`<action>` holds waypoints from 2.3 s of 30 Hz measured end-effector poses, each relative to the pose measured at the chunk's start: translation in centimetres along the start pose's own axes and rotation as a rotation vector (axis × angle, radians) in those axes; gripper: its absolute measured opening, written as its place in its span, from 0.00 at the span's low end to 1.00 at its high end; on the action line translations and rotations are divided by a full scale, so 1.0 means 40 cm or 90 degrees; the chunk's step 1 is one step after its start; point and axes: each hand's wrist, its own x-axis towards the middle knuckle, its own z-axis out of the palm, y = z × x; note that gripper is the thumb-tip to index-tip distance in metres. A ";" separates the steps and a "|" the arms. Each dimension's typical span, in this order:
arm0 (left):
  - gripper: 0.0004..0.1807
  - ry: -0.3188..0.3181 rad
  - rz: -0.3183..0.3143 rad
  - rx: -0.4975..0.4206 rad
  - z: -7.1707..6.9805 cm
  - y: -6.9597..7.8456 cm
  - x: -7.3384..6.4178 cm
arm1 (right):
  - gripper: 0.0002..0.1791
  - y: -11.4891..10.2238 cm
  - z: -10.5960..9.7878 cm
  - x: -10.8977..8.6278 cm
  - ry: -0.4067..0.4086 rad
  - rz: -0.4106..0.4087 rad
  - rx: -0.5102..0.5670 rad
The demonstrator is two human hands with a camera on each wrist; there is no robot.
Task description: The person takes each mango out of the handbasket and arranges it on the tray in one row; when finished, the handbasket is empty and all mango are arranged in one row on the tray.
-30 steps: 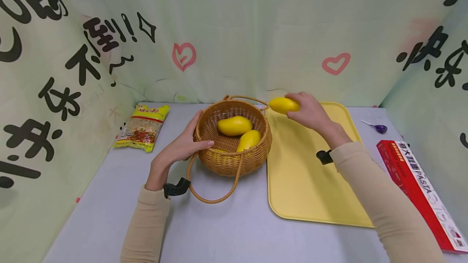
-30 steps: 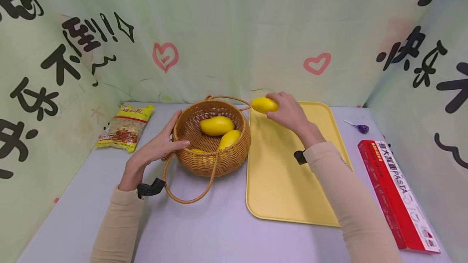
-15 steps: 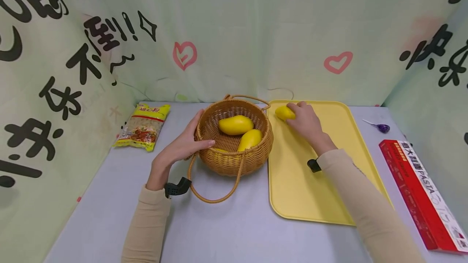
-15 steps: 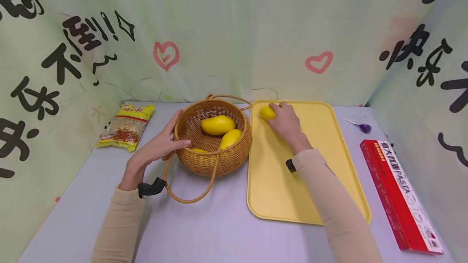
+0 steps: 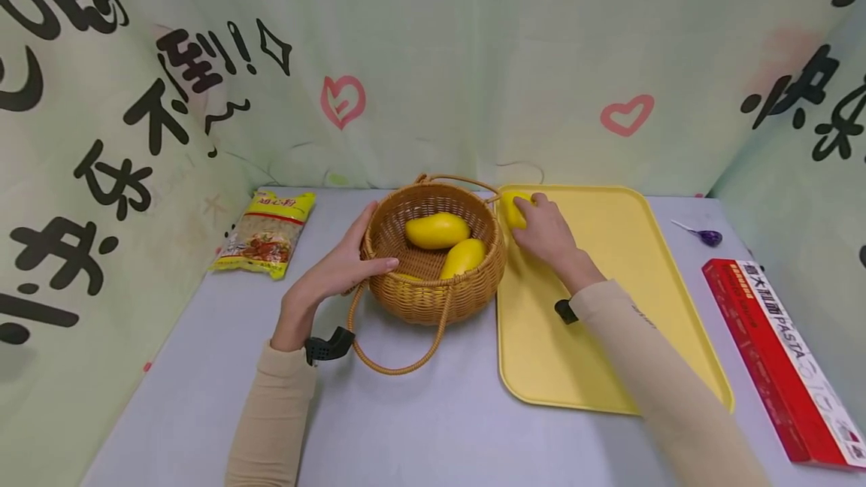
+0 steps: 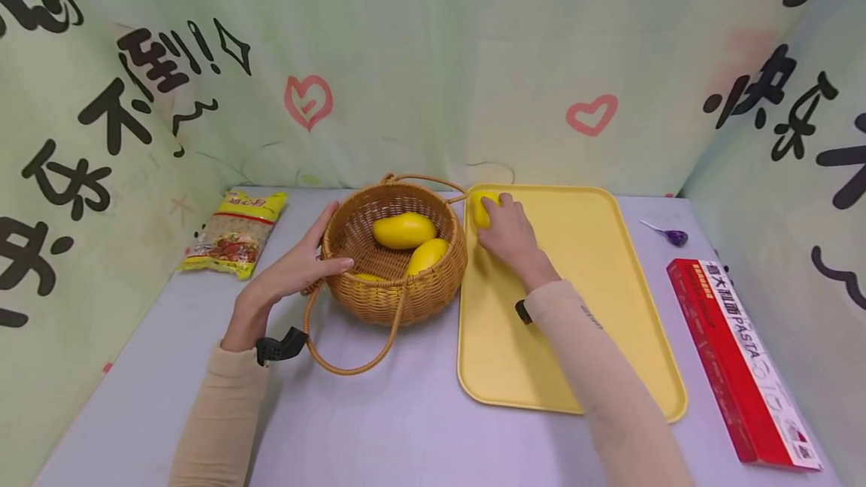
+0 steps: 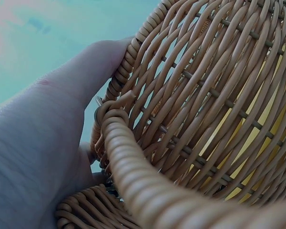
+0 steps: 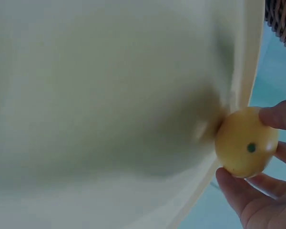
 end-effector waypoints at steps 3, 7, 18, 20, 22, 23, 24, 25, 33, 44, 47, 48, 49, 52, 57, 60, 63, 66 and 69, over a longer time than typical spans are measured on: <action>0.56 -0.002 0.005 0.001 0.002 0.002 0.004 | 0.33 0.008 0.004 0.005 0.023 0.014 0.012; 0.56 -0.002 0.011 0.001 0.003 0.007 0.008 | 0.34 0.016 0.004 0.012 0.038 0.024 0.022; 0.56 -0.004 0.011 -0.003 0.005 -0.002 0.001 | 0.36 0.014 0.011 0.023 0.030 0.054 0.052; 0.56 -0.003 0.011 -0.004 0.005 -0.005 -0.002 | 0.37 0.011 0.013 0.023 0.024 0.060 0.038; 0.56 -0.002 0.009 -0.007 0.006 -0.006 -0.005 | 0.37 0.008 0.011 0.023 0.016 0.062 0.017; 0.56 -0.001 0.008 -0.008 0.006 -0.006 -0.006 | 0.37 0.007 0.010 0.022 0.012 0.063 0.006; 0.56 0.000 0.007 -0.009 0.006 -0.006 -0.007 | 0.37 0.006 0.010 0.022 0.010 0.061 -0.003; 0.56 0.001 0.006 -0.009 0.005 -0.006 -0.008 | 0.37 0.005 0.008 0.023 0.007 0.059 -0.012; 0.55 -0.002 0.011 -0.008 0.004 -0.004 -0.004 | 0.37 -0.009 -0.033 0.021 -0.014 0.051 -0.030; 0.55 -0.002 0.012 -0.001 0.000 -0.011 0.002 | 0.35 -0.042 -0.153 0.034 -0.037 -0.062 -0.061; 0.56 0.000 0.011 -0.001 -0.002 -0.010 0.003 | 0.34 -0.062 -0.193 0.039 -0.035 -0.099 -0.084; 0.56 0.000 0.012 -0.001 -0.002 -0.010 0.003 | 0.33 -0.069 -0.206 0.041 -0.032 -0.113 -0.091; 0.56 0.000 0.012 0.000 -0.003 -0.009 0.003 | 0.32 -0.077 -0.219 0.043 -0.030 -0.129 -0.096; 0.56 0.000 0.009 -0.002 -0.003 -0.006 0.002 | 0.30 -0.101 -0.252 0.051 -0.024 -0.172 -0.107; 0.56 -0.003 0.014 -0.005 -0.002 -0.002 0.000 | 0.29 -0.144 -0.296 0.066 -0.039 -0.222 -0.090; 0.56 -0.003 0.015 -0.006 -0.002 -0.001 0.000 | 0.29 -0.174 -0.317 0.074 -0.059 -0.240 -0.078; 0.56 -0.001 0.012 -0.005 -0.004 -0.003 -0.001 | 0.29 -0.208 -0.327 0.079 -0.081 -0.252 -0.075; 0.56 -0.001 0.010 -0.003 -0.005 -0.003 -0.002 | 0.30 -0.241 -0.326 0.083 -0.101 -0.262 -0.084; 0.56 -0.002 0.012 -0.004 -0.005 -0.002 -0.003 | 0.30 -0.274 -0.319 0.085 -0.120 -0.277 -0.090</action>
